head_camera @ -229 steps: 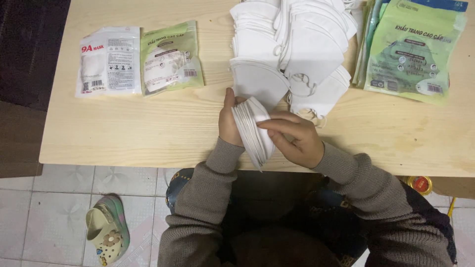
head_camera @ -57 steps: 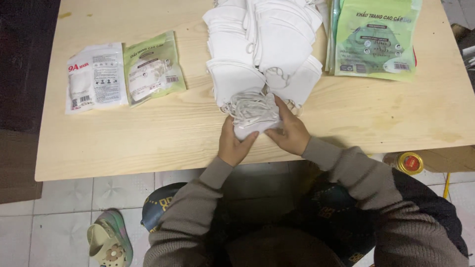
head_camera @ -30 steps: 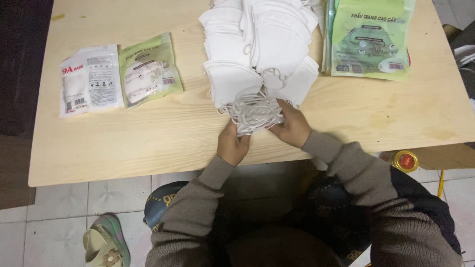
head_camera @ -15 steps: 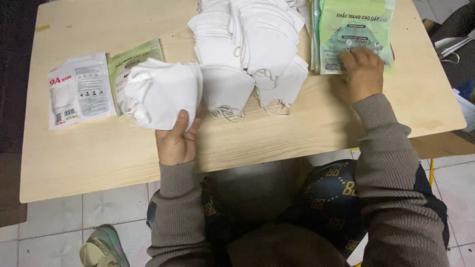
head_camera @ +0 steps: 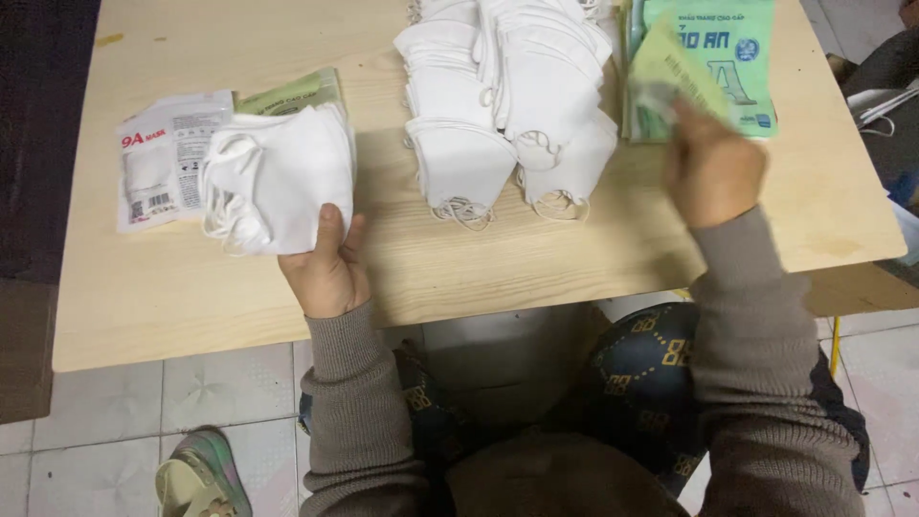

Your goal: Packaging individual face masks into plastic bags

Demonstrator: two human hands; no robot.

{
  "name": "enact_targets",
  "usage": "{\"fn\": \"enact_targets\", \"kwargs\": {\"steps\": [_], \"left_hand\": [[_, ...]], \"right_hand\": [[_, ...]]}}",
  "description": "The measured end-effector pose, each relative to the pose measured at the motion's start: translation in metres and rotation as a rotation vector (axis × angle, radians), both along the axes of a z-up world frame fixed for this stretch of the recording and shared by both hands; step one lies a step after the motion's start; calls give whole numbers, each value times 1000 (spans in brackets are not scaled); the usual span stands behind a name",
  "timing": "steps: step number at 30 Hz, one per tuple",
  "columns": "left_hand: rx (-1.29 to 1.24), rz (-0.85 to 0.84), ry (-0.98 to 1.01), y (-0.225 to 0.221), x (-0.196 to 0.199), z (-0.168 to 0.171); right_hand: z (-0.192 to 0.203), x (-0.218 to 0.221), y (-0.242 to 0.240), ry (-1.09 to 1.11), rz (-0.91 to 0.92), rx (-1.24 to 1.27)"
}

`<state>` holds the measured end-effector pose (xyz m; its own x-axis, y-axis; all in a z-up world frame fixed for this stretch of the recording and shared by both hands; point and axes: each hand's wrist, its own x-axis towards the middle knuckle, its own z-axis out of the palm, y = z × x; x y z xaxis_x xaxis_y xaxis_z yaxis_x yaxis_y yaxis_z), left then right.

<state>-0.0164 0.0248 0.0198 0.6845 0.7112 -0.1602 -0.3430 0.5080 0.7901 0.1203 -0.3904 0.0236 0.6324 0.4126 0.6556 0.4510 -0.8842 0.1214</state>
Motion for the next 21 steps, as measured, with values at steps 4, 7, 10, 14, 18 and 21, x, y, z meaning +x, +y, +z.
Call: {"fn": "enact_targets", "kwargs": {"steps": [4, 7, 10, 14, 18, 21], "left_hand": [[60, 145, -28, -2, -9, 15], [34, 224, -68, 1, -14, 15], [56, 263, -38, 4, -21, 21], [61, 318, -40, 7, -28, 18], [218, 243, -4, 2, -37, 26], [274, 78, 85, -9, -43, 39]], "right_hand": [[16, -43, 106, 199, 29, 117], [14, -60, 174, 483, 131, 174], [-12, -66, 239, 746, 236, 322], [-62, -54, 291, 987, 558, 645], [-65, -20, 302, 1328, 1104, 1059], [-25, 1, 260, 1720, 808, 1089]]}}
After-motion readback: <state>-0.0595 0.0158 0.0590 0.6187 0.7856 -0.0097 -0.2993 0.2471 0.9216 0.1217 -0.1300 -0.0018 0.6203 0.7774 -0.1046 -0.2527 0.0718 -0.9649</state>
